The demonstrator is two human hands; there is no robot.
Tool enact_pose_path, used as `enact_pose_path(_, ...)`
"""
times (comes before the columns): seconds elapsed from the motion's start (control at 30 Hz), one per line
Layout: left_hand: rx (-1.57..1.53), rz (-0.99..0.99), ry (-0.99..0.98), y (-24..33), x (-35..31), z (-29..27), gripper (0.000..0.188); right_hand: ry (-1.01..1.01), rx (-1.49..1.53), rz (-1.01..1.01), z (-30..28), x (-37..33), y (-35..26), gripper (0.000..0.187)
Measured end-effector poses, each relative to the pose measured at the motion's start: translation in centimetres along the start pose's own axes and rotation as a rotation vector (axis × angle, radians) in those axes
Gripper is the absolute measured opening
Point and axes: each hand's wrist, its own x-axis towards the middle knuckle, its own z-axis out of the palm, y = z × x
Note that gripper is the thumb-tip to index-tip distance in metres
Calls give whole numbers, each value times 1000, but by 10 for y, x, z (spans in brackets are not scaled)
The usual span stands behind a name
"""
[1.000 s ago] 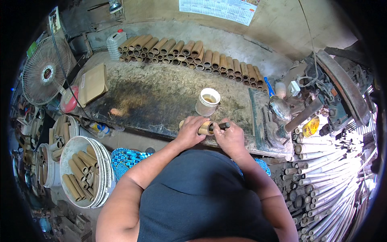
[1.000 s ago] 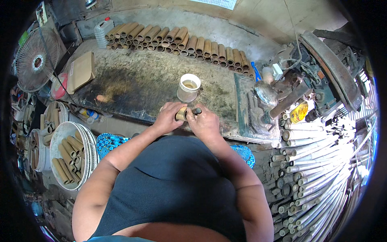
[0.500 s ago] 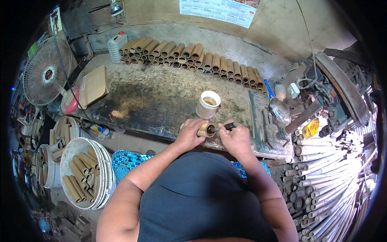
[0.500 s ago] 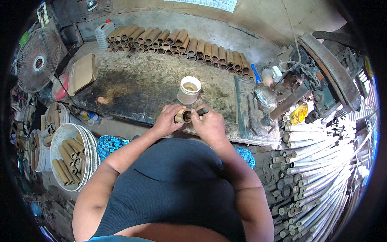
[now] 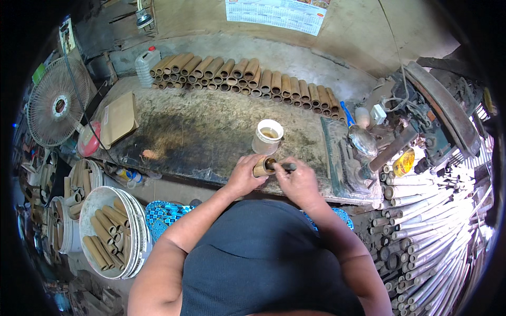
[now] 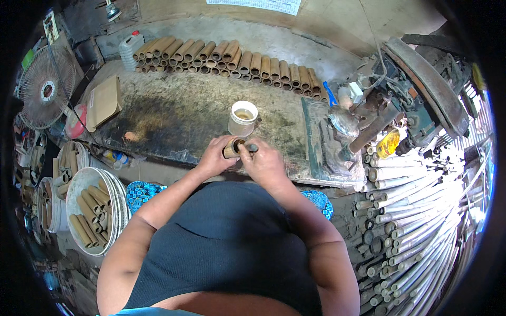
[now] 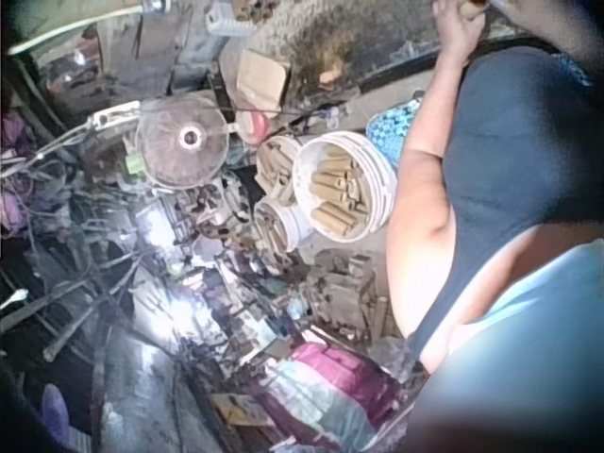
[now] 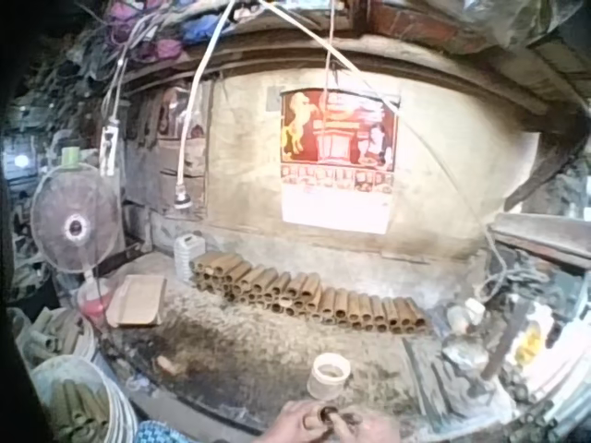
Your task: The person repeatedly dips a brush into a container of liquid and applies it to the interior and exterior surfaces of short bamboo tubes. They handle each tube one at a time, rotate it to coat different areas, and place it back on the workbench.
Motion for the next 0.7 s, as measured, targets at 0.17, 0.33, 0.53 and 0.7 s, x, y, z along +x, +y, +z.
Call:
enact_pose_path(0.17,-104,-34,-6,4,0,-3,67,-47,56,32,-5,2,3,18)
enact_pose_path(0.33,-135,-67,-51,2,3,-2,70,-109,20,-49,-21,0,2,20)
enact_pose_path(0.53,-50,10,-7,-1,2,-1,69,-153,42,-76,-20,4,0,22)
enact_pose_path(0.7,-92,-53,-51,4,3,-5,69,-139,44,-90,-25,1,-1,20)
